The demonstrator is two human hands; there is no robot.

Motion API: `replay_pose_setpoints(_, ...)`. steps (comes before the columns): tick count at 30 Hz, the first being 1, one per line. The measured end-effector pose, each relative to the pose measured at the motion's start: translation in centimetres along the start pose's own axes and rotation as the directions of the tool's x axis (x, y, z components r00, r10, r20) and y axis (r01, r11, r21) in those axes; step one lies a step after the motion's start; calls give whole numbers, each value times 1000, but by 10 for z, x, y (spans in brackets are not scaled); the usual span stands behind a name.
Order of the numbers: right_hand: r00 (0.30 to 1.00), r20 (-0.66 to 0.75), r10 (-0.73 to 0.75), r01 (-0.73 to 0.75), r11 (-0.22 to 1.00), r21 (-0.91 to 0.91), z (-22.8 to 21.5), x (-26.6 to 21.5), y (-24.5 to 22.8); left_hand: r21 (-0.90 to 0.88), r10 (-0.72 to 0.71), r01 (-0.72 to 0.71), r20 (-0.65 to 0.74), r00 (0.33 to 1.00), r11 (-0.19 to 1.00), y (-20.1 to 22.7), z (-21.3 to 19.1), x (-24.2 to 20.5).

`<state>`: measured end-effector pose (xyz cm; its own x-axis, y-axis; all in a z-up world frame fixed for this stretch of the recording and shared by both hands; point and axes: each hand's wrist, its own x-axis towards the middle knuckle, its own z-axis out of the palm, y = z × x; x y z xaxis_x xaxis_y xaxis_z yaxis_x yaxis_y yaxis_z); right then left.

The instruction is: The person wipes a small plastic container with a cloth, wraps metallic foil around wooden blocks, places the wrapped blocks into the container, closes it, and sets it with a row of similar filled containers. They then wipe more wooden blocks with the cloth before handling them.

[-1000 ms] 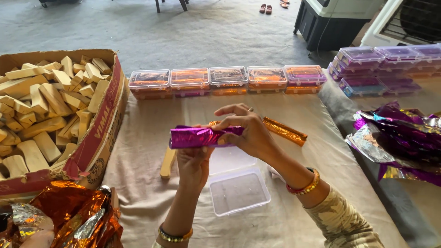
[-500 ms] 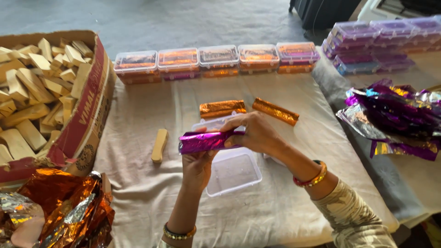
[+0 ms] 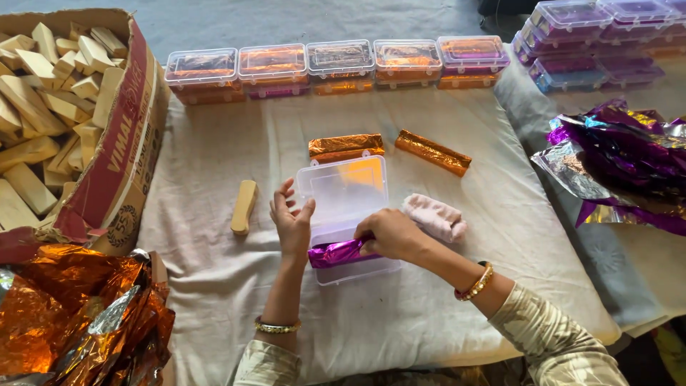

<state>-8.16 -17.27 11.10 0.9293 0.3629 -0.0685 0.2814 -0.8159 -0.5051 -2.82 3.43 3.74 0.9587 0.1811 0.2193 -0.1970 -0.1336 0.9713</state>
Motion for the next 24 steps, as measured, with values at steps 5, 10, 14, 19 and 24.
replay_pose_setpoints(5,993,106,56,-61,997,43,2,4,3,-319,-100,102,25,995,942,-42,10,2)
replay_pose_setpoints(10,970,242,21,-55,989,134,11,10,18,-375,-66,70,24,998,924,-35,11,2)
replay_pose_setpoints(14,944,330,2,-71,978,197,16,11,21,-413,-111,114,31,993,904,-27,9,-1)
replay_pose_setpoints(19,938,347,-12,-50,984,170,3,11,6,-416,-117,125,44,992,901,-28,8,-2)
replay_pose_setpoints(24,963,268,-10,-45,979,197,4,2,9,-412,-116,125,47,992,903,-31,9,-2)
